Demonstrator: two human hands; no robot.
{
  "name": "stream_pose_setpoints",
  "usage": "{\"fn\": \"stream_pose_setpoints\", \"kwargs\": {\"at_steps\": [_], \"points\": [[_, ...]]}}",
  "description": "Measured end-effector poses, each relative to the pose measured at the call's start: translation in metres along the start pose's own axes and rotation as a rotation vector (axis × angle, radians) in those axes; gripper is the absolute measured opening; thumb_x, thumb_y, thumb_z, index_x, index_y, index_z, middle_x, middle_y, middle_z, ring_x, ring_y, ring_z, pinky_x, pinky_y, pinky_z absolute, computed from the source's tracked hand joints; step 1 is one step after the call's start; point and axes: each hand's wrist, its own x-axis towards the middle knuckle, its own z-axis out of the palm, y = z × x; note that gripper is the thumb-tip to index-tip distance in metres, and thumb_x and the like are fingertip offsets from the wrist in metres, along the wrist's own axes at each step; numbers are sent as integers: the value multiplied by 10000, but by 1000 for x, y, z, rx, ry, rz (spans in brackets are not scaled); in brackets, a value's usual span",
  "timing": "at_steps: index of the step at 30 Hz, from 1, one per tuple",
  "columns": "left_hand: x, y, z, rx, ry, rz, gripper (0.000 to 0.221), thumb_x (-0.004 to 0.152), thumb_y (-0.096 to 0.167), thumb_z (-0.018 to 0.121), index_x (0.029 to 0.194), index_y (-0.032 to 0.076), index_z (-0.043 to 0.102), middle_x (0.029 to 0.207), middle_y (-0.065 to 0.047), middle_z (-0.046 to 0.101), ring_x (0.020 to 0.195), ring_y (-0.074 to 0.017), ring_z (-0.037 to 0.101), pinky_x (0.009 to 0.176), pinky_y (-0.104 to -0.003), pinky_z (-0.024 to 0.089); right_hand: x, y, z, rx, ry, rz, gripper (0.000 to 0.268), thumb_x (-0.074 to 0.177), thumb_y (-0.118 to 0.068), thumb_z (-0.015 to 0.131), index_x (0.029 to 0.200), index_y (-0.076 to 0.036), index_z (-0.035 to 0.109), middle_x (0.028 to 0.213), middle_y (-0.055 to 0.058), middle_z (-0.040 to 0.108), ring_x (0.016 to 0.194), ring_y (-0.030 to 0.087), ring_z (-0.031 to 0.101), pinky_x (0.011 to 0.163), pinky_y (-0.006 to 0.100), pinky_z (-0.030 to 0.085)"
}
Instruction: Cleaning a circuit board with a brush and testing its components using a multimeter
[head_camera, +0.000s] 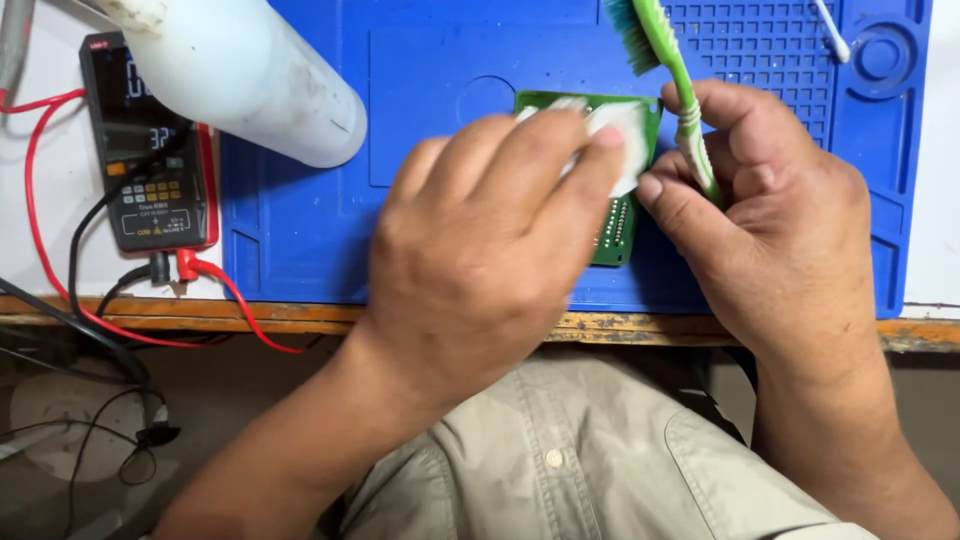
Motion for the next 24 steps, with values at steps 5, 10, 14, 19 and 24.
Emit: {"fn": "stream_pose_setpoints", "kwargs": {"at_steps": [5, 10, 14, 19, 24], "points": [[9, 4, 28, 219, 5, -11, 101, 1271, 202, 745, 1215, 214, 828, 1200, 41, 690, 1069, -207, 647, 820, -380, 497, 2, 5, -1, 82, -23, 4, 604, 1129, 77, 805, 1703, 18, 626, 1184, 52, 747, 1086, 97, 673, 1088, 241, 528], [22, 4, 33, 108, -22, 23, 122, 1216, 286, 778, 1114, 220, 790, 1150, 12, 694, 1030, -262, 635, 883, -445, 471, 4, 1, -4, 170, -68, 49, 731, 1102, 23, 802, 1772, -14, 512, 1118, 50, 714, 1098, 91, 686, 1076, 234, 537], [22, 4, 37, 22, 0, 50, 188, 1171, 217, 793, 990, 215, 743, 1109, -17, 632, 1038, -288, 621, 857, -466, 479, 4, -5, -5, -21, -39, 62, 729, 1058, -46, 821, 1747, -58, 584, 995, -30, 667, 910, 52, 580, 930, 232, 482], [14, -16, 1, -6, -104, 121, 215, 1236, 121, 739, 1028, 165, 700, 1130, -22, 689, 1049, -275, 656, 880, -438, 468, 4, -4, -5, 11, -71, 55, 772, 1043, -45, 853, 1757, -69, 560, 1090, 26, 785, 1080, 102, 764, 1059, 264, 553], [9, -17, 6, -92, -19, -1, 56, 1263, 92, 848, 1304, 61, 869, 1312, -71, 785, 1119, -334, 732, 910, -496, 546, 3, -3, -6, -94, -55, 45, 716, 1050, -94, 896, 1708, -76, 614, 1084, 13, 784, 1062, 115, 770, 1043, 291, 557]]}}
